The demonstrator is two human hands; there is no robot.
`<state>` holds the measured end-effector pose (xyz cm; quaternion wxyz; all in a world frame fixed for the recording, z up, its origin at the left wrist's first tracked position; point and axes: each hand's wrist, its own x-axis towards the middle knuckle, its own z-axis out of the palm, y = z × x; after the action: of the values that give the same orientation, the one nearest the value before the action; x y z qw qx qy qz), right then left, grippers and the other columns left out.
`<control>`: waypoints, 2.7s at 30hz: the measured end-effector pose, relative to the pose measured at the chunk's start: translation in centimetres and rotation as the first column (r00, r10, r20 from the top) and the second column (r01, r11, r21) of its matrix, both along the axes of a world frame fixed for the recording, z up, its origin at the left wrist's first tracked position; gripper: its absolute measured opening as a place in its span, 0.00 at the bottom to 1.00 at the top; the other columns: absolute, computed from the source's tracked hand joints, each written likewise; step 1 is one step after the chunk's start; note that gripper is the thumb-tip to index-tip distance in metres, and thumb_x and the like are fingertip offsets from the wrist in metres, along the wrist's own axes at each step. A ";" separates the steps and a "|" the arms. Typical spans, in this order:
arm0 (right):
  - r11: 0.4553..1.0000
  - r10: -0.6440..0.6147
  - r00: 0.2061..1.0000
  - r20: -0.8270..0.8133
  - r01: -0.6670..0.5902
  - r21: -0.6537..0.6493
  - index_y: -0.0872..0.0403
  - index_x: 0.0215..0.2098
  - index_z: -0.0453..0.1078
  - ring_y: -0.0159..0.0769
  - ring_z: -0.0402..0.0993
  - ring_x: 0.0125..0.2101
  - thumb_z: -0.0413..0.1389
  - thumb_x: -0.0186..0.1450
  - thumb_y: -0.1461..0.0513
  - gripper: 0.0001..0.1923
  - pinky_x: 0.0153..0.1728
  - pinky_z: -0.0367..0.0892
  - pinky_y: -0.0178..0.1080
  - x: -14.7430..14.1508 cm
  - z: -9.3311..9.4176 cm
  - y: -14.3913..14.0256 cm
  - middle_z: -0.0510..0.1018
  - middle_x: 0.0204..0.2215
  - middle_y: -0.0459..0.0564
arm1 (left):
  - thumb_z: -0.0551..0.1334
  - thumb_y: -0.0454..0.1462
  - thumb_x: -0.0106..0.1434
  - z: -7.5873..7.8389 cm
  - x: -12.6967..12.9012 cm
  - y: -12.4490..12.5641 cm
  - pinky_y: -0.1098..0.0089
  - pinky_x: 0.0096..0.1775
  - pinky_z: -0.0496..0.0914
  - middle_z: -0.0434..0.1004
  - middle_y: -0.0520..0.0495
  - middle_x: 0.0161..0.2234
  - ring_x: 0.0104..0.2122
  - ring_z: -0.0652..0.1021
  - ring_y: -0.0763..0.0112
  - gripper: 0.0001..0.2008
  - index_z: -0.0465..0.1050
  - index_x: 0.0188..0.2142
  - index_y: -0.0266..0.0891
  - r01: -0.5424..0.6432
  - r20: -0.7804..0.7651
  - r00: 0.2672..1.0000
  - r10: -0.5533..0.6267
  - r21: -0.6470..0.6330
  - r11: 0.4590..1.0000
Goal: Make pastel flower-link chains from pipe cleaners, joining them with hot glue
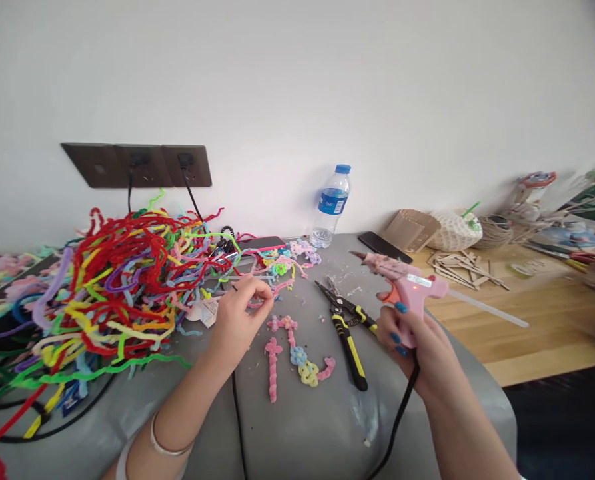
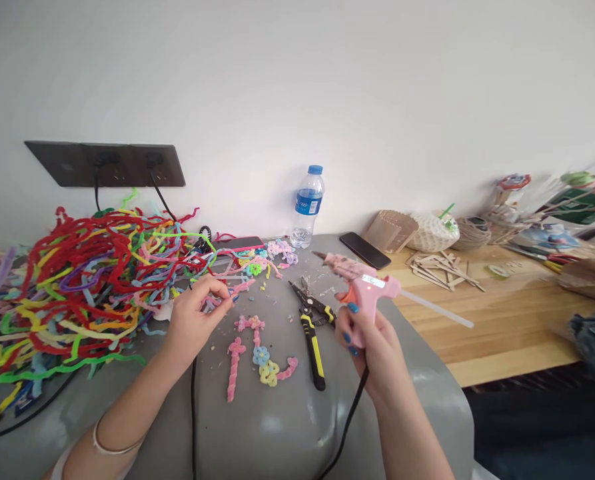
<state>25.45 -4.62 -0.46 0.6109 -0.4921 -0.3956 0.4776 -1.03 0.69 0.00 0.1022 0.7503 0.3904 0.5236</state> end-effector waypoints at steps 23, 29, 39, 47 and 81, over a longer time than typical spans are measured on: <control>0.846 0.356 0.674 0.648 0.061 -0.529 0.53 0.24 0.66 0.31 0.67 0.18 0.56 0.60 0.42 0.23 0.19 0.62 0.34 9.2 -1.1 7.2 0.72 0.17 0.47 | 0.59 0.24 0.60 -0.3 -0.7 0.5 0.75 0.35 0.68 0.70 0.54 0.29 0.29 0.72 0.75 0.10 0.67 0.33 0.40 -0.004 0.002 1.000 0.004 -0.096 0.995; 0.874 0.336 0.475 0.813 0.166 -0.457 0.53 0.25 0.68 0.37 0.72 0.19 0.55 0.61 0.48 0.17 0.19 0.61 0.36 9.0 -2.1 7.9 0.76 0.17 0.49 | 0.58 0.25 0.60 -0.4 -0.7 0.6 0.74 0.35 0.68 0.69 0.54 0.29 0.29 0.72 0.75 0.09 0.67 0.33 0.41 -0.010 -0.009 1.000 0.009 -0.098 0.995; 0.908 0.185 0.501 0.845 0.243 -0.342 0.54 0.32 0.71 0.41 0.76 0.23 0.55 0.59 0.53 0.13 0.24 0.65 0.39 7.9 -2.1 8.6 0.81 0.23 0.52 | 0.58 0.26 0.60 -0.7 -0.7 0.8 0.73 0.35 0.68 0.70 0.54 0.29 0.28 0.72 0.74 0.08 0.67 0.32 0.41 -0.035 -0.022 0.999 0.032 -0.137 0.990; 0.920 0.151 0.269 0.951 0.315 -0.235 0.52 0.28 0.72 0.49 0.77 0.33 0.55 0.60 0.52 0.13 0.28 0.63 0.41 6.5 0.2 7.5 0.82 0.30 0.56 | 0.58 0.27 0.60 -0.4 -0.7 0.8 0.73 0.34 0.69 0.71 0.54 0.27 0.27 0.73 0.74 0.08 0.67 0.31 0.41 -0.052 -0.036 0.998 0.047 -0.134 0.990; 0.614 0.698 0.247 0.672 -0.689 -0.385 0.52 0.34 0.70 0.32 0.68 0.27 0.59 0.60 0.62 0.04 0.28 0.61 0.33 -5.9 -0.1 8.5 0.75 0.27 0.43 | 0.58 0.27 0.60 -1.0 -0.6 1.0 0.74 0.34 0.69 0.72 0.53 0.28 0.29 0.73 0.73 0.08 0.66 0.30 0.41 -0.065 -0.035 0.998 0.059 -0.227 0.972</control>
<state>19.58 3.88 -0.61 0.1005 -0.4229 -0.7877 0.4365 -1.65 1.70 -0.98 0.1658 0.7284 0.4725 0.4677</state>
